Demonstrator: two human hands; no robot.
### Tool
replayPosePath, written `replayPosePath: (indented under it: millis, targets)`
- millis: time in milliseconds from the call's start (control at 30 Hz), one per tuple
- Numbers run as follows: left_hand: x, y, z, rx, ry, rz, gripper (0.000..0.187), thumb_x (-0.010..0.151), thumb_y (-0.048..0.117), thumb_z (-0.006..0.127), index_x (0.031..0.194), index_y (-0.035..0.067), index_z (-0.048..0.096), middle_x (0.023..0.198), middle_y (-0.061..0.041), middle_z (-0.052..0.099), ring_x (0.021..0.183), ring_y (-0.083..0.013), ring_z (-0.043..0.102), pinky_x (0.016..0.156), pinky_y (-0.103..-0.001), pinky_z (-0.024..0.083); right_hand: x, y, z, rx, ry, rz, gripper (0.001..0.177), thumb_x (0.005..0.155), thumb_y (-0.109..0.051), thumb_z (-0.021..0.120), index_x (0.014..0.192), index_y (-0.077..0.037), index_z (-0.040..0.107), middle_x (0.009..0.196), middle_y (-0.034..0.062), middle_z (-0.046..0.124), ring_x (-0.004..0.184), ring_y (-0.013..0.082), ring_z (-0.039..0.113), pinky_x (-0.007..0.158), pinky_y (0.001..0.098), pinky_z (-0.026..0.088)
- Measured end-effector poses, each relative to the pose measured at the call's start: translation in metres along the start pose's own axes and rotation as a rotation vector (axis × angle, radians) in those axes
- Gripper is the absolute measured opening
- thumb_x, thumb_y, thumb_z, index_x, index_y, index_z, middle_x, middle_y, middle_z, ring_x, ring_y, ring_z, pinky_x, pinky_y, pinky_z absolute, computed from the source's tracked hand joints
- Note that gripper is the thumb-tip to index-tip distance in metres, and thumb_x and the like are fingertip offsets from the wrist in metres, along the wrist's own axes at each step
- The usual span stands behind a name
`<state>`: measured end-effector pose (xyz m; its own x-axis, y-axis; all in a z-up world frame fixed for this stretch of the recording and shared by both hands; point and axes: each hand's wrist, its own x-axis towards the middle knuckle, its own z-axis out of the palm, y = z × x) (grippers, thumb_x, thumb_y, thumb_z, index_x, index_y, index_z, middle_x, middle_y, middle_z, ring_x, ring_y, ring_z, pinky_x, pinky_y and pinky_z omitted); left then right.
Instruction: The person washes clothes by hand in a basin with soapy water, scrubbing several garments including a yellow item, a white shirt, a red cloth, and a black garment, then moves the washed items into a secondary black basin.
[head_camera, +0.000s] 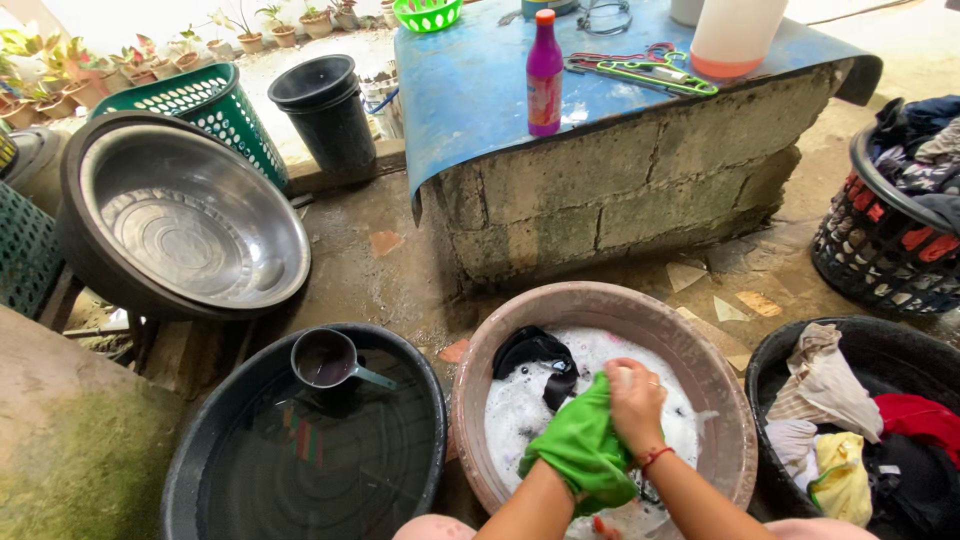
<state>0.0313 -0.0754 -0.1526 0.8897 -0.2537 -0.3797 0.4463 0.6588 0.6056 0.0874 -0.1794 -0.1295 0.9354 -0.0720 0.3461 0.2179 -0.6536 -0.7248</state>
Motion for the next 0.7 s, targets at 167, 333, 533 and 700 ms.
replayPosePath:
  millis: [167,333,533,700]
  targets:
    - [0.004,0.007,-0.003,-0.024,0.009,0.016,0.04,0.106,0.039,0.04,0.122,0.012,0.064,0.101,-0.007,0.069,0.088,-0.0184,0.063,0.073,-0.031,0.053,-0.048,0.017,0.033,0.505,-0.27,0.107,0.053,0.103,-0.042,0.048,0.137,-0.001,0.053,0.127,0.0177,0.063,0.12,0.0231,0.057,0.105,0.0321,0.039]
    - [0.004,0.012,-0.006,-0.055,0.018,0.02,0.041,0.106,0.041,0.039,0.123,0.012,0.064,0.101,-0.007,0.069,0.088,-0.0183,0.064,0.073,-0.031,0.053,-0.063,-0.035,0.005,0.685,-0.351,0.356,0.05,0.102,-0.037,0.052,0.139,-0.004,0.056,0.124,0.0121,0.068,0.113,0.0204,0.062,0.099,0.0309,0.046]
    - [-0.001,0.005,-0.011,-0.069,0.028,0.004,0.042,0.106,0.043,0.039,0.124,0.013,0.064,0.102,-0.007,0.069,0.088,-0.0182,0.064,0.073,-0.03,0.053,-0.024,-0.057,-0.023,1.006,-0.43,0.793,0.02,0.093,-0.012,0.061,0.113,-0.009,0.061,0.094,0.0111,0.066,0.077,0.0195,0.062,0.069,0.0355,0.052]
    - [0.001,0.013,-0.014,-0.093,0.02,0.001,0.043,0.106,0.044,0.039,0.124,0.014,0.064,0.102,-0.007,0.069,0.088,-0.0181,0.064,0.072,-0.03,0.053,-0.015,-0.075,-0.053,0.768,-0.684,0.285,0.02,0.081,-0.002,0.064,0.1,-0.006,0.068,0.086,-0.0001,0.063,0.072,0.0085,0.058,0.064,0.0242,0.049]
